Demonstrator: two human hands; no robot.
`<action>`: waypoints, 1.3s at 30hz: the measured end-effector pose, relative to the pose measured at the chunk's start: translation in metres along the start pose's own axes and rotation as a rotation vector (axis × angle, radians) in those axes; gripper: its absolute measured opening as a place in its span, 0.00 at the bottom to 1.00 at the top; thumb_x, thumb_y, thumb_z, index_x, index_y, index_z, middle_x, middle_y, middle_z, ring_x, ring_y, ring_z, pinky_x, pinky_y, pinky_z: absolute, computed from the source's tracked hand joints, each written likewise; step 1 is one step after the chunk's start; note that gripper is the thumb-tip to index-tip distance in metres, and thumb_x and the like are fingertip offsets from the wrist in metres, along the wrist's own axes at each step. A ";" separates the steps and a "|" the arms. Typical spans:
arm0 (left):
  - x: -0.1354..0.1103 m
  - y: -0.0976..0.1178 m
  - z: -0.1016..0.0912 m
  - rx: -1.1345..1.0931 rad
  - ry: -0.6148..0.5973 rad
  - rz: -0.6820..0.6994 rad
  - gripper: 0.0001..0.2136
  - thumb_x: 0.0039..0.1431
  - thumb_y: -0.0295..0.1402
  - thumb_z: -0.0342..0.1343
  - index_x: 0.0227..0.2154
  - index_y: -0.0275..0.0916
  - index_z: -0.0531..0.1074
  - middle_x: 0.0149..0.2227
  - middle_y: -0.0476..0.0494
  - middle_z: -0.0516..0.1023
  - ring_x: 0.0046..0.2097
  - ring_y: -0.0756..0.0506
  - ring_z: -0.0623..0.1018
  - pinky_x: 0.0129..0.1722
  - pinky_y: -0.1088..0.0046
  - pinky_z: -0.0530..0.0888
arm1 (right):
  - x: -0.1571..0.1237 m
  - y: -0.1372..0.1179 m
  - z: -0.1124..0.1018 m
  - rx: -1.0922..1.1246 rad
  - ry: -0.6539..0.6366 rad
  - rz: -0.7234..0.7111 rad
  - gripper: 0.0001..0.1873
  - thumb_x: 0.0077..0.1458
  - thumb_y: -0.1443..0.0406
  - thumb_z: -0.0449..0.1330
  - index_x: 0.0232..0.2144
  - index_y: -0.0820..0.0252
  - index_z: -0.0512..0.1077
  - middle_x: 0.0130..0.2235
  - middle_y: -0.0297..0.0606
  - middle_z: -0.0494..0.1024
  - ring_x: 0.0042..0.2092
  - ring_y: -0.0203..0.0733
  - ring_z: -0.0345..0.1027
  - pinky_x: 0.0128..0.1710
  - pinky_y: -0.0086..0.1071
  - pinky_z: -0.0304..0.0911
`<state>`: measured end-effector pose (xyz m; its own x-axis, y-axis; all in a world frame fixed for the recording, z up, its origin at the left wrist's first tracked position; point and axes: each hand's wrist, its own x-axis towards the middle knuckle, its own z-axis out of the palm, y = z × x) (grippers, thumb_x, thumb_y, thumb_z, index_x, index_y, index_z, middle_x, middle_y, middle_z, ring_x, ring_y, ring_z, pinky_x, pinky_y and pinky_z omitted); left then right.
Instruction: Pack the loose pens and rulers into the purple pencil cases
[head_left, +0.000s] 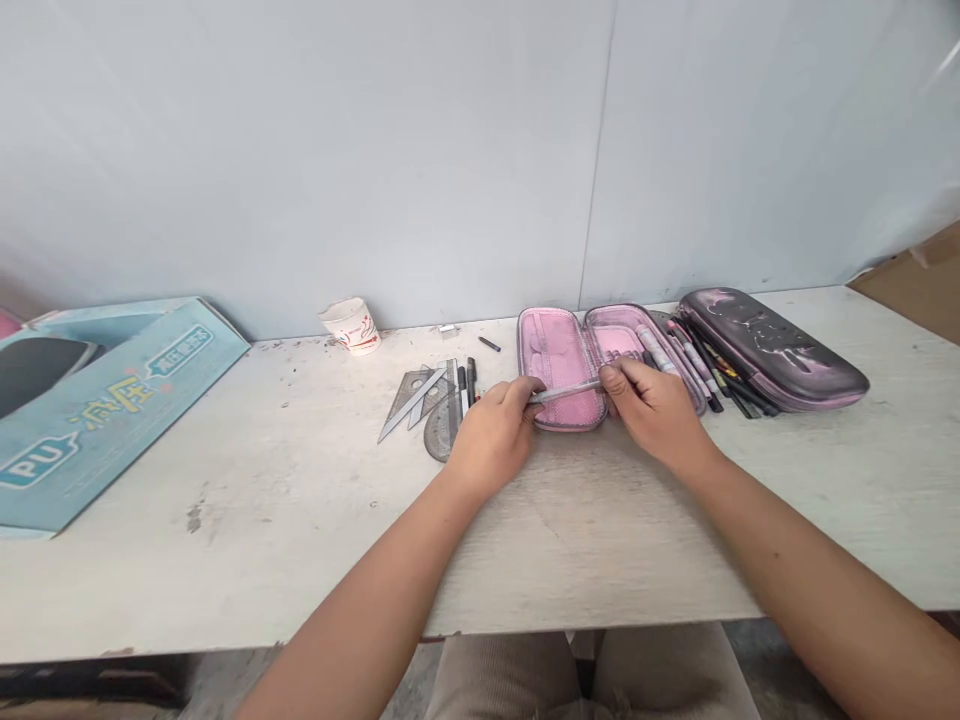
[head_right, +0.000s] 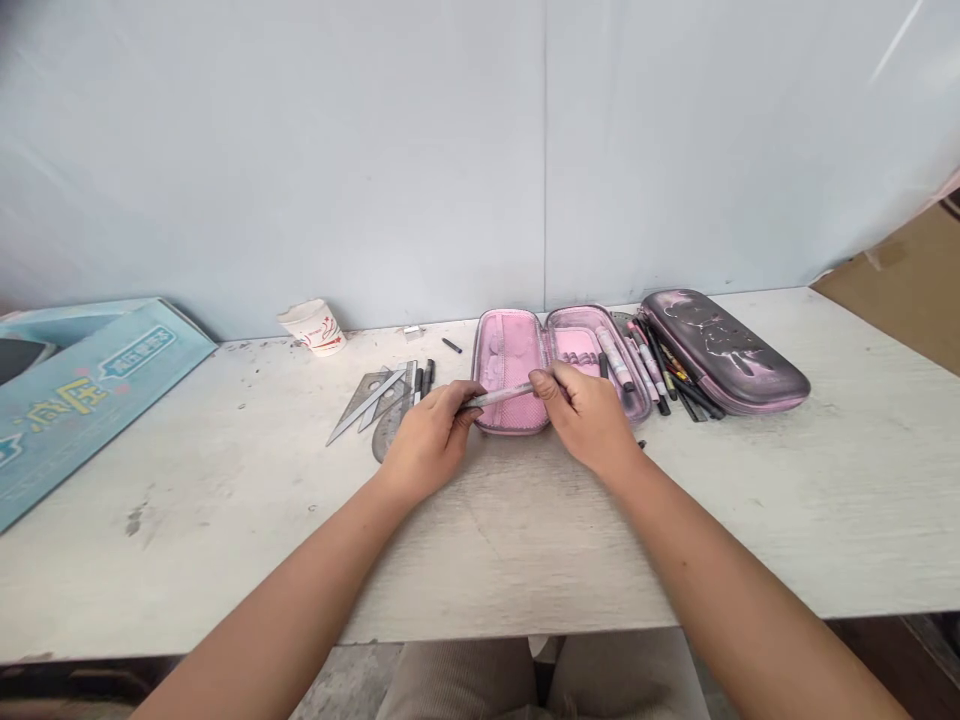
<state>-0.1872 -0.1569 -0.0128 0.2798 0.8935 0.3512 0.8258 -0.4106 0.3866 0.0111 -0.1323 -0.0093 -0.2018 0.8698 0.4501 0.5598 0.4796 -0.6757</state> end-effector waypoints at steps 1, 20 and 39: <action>0.000 0.001 -0.001 0.001 0.005 0.001 0.12 0.60 0.30 0.42 0.45 0.39 0.64 0.40 0.41 0.73 0.43 0.44 0.72 0.41 0.67 0.69 | 0.000 -0.001 -0.001 0.050 -0.003 -0.006 0.15 0.57 0.54 0.48 0.32 0.57 0.67 0.24 0.31 0.68 0.25 0.34 0.59 0.26 0.28 0.52; -0.002 -0.005 -0.003 -0.081 0.062 0.032 0.11 0.60 0.28 0.42 0.45 0.39 0.63 0.41 0.42 0.72 0.44 0.45 0.71 0.42 0.69 0.68 | -0.003 0.001 0.003 0.148 -0.104 0.028 0.16 0.55 0.53 0.50 0.35 0.58 0.68 0.26 0.31 0.69 0.27 0.34 0.60 0.27 0.28 0.54; -0.002 -0.006 -0.001 -0.183 0.102 0.052 0.13 0.58 0.24 0.44 0.45 0.40 0.62 0.43 0.44 0.72 0.45 0.47 0.72 0.43 0.71 0.69 | -0.002 0.005 0.002 0.220 -0.172 0.070 0.13 0.53 0.54 0.53 0.35 0.57 0.67 0.26 0.31 0.69 0.26 0.34 0.60 0.27 0.28 0.55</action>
<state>-0.1936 -0.1563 -0.0149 0.2610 0.8512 0.4555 0.7064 -0.4899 0.5108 0.0130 -0.1317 -0.0146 -0.3124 0.8997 0.3048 0.3929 0.4145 -0.8209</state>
